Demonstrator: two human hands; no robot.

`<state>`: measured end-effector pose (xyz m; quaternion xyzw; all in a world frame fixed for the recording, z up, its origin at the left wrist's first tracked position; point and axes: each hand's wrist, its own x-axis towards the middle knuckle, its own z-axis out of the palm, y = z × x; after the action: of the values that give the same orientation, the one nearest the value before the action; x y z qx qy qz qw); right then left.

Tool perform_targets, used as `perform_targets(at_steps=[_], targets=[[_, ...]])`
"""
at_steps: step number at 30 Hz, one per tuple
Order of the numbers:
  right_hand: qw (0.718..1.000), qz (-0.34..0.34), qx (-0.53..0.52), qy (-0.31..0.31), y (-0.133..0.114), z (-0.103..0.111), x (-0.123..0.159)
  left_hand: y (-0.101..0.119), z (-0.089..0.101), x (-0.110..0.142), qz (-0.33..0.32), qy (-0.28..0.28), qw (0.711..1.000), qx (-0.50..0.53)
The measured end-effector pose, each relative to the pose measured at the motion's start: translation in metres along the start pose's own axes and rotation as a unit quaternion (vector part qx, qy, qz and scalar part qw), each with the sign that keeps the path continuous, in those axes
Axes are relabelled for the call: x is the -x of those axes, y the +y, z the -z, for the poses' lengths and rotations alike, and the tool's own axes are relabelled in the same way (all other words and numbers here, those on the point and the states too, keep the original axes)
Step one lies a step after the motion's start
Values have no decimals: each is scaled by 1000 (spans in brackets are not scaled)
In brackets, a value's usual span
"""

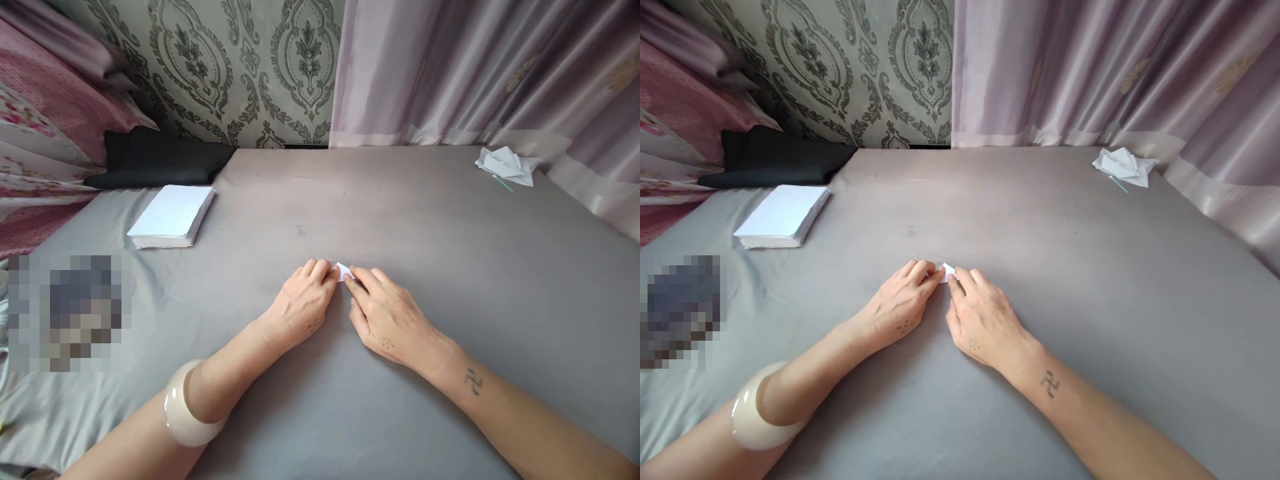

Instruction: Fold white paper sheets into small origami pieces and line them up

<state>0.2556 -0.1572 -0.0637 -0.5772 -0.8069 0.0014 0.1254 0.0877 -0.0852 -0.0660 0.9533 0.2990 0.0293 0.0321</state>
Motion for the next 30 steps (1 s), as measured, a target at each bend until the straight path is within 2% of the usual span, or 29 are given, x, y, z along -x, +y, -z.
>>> perform_targets(at_steps=[3,7,11,14,21,27,30], targets=[[1000,-2,22,-9,-3,1,0,-2,-1,-1,6,16,999,50],[999,-8,30,-6,-5,-1,-3,-6,-2,-5,38,67,986,145],[999,-17,16,24,-1,-4,-4,-8,-6,-10,114,93,964,221],[998,-27,-19,58,4,-8,-6,-8,-8,-12,141,94,957,236],[981,-74,-147,104,14,-18,-13,-8,-6,-12,137,100,944,284],[973,-73,-185,114,15,-17,-12,-4,-4,-7,138,106,934,313],[971,-64,-195,119,15,-16,-11,-3,-3,-5,118,115,931,327]])
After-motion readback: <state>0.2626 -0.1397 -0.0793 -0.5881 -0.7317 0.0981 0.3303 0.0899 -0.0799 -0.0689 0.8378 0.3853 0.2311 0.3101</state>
